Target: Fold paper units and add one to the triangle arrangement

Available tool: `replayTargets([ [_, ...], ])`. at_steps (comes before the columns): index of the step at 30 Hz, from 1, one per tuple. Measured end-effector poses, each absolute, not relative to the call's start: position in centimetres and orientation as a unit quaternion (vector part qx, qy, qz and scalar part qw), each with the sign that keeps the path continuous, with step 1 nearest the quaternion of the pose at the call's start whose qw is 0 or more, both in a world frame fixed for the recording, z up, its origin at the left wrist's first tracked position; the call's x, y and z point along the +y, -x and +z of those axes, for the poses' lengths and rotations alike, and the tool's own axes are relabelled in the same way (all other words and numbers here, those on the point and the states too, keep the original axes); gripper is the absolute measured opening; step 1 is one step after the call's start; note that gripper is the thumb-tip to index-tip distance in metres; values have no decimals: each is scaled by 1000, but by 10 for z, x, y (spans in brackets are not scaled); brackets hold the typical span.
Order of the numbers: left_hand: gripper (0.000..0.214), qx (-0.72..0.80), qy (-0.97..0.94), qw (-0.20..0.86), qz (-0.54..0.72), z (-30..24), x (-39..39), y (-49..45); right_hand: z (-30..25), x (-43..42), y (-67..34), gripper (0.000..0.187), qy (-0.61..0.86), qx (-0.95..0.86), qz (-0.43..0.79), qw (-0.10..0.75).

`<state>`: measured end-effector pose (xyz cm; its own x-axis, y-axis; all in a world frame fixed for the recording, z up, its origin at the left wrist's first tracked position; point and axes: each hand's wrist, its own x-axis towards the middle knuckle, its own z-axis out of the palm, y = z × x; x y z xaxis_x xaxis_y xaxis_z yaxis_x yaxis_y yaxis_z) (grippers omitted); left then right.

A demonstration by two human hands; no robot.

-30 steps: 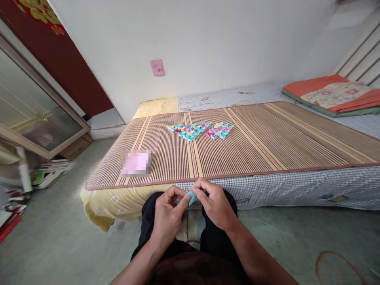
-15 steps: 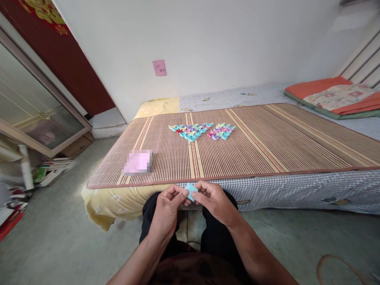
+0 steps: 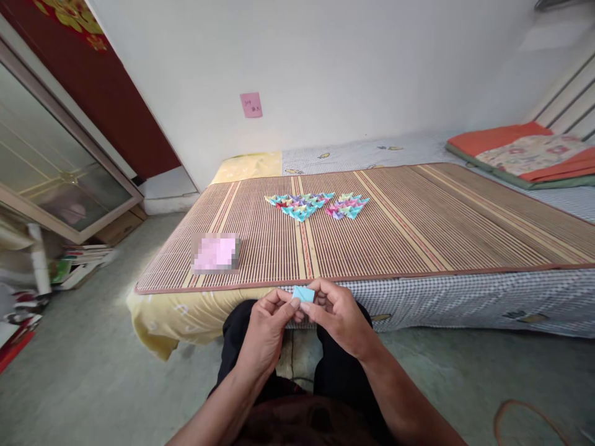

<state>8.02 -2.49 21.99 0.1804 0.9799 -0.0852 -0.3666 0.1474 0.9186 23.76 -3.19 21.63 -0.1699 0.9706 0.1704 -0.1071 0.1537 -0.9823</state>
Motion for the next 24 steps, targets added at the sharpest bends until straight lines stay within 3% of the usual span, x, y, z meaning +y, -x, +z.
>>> replayTargets([
  [5,24,390,-424,633,517,218,-27,-79,216,-31,-237,15,383,-567,487,542],
  [13,22,447,-517,521,511,223,-28,-70,214,-34,-240,11,420,-667,340,513],
  [17,17,422,-515,547,507,221,-29,-69,214,-34,-237,11,411,-692,264,531],
  [24,15,414,-532,536,508,219,-30,-69,212,-36,-231,9,407,-681,235,562],
])
